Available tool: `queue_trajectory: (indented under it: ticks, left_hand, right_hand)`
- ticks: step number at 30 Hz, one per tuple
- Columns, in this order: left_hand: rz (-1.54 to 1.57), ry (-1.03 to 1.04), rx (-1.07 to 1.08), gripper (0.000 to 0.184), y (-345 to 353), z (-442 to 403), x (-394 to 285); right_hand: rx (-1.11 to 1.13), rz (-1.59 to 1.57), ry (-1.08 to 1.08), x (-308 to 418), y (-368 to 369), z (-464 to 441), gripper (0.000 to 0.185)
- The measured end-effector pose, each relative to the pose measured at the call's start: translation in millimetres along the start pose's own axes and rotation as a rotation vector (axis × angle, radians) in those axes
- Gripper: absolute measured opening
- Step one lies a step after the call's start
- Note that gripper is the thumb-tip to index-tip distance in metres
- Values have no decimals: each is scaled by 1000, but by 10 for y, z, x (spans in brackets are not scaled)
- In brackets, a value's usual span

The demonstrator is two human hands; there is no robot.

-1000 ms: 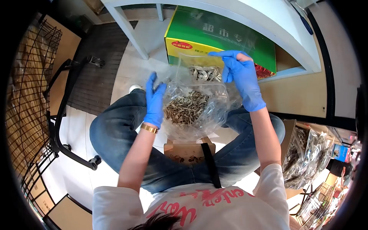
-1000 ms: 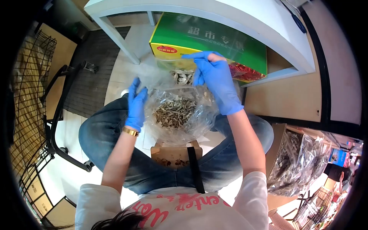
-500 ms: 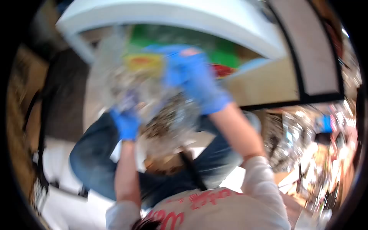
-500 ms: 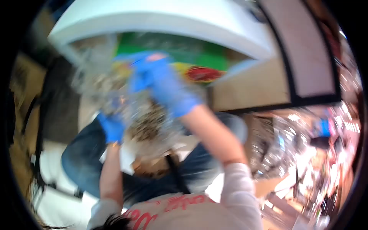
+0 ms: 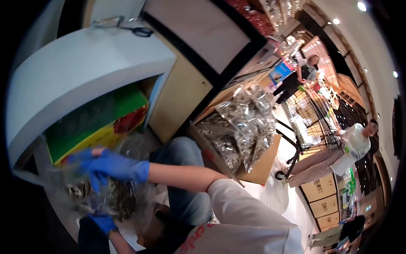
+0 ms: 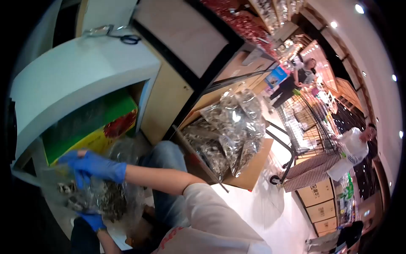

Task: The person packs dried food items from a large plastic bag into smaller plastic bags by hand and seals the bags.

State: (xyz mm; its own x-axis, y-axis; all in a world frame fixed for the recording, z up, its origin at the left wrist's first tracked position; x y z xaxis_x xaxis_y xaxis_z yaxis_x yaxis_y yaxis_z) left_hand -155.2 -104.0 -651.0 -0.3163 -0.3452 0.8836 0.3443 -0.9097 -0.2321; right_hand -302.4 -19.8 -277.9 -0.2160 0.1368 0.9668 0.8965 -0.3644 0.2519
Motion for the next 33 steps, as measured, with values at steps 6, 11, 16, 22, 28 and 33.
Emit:
queue_trajectory:
  ticks: [6,11,16,22,28,33]
  left_hand:
    - [655,-393,67,51,10,332,463]
    - [-890,-207,610,52,410,4,-306]
    - [-1604,-49,496,47,365,204,449]
    - [-1659,-498,701,47,57,457,860]
    - [-1619,-104,607,45,215,453,573]
    - [-1631,31,598,44,272,403,574]
  right_hand:
    - [-333,42,68,-628,-635,-1,32]
    - [-338,294,363,-2373,-983,53,25]
    - [546,1504,232,-3868,-475,861,29]
    - [636,1712,1068,-4493,-1496,1752,31]
    - [336,1531,1154,-4001,-1464,1215,32]
    - [162,1308,491,-4071,-1037,624,28]
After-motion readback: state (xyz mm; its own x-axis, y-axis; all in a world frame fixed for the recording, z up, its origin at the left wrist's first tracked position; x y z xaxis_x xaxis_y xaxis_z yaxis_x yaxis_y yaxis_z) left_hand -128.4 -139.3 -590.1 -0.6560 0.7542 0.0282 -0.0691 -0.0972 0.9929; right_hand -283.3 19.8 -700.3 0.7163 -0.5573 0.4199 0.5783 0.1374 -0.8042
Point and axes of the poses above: each hand's wrist, its own z-axis away from the middle knuckle, its own y-axis out of the palm, x = y × z, the point moved 9 cm from there along -z, towards the middle knuckle, and after that the axes turned 4 degrees about x, right-handed, at the moved point
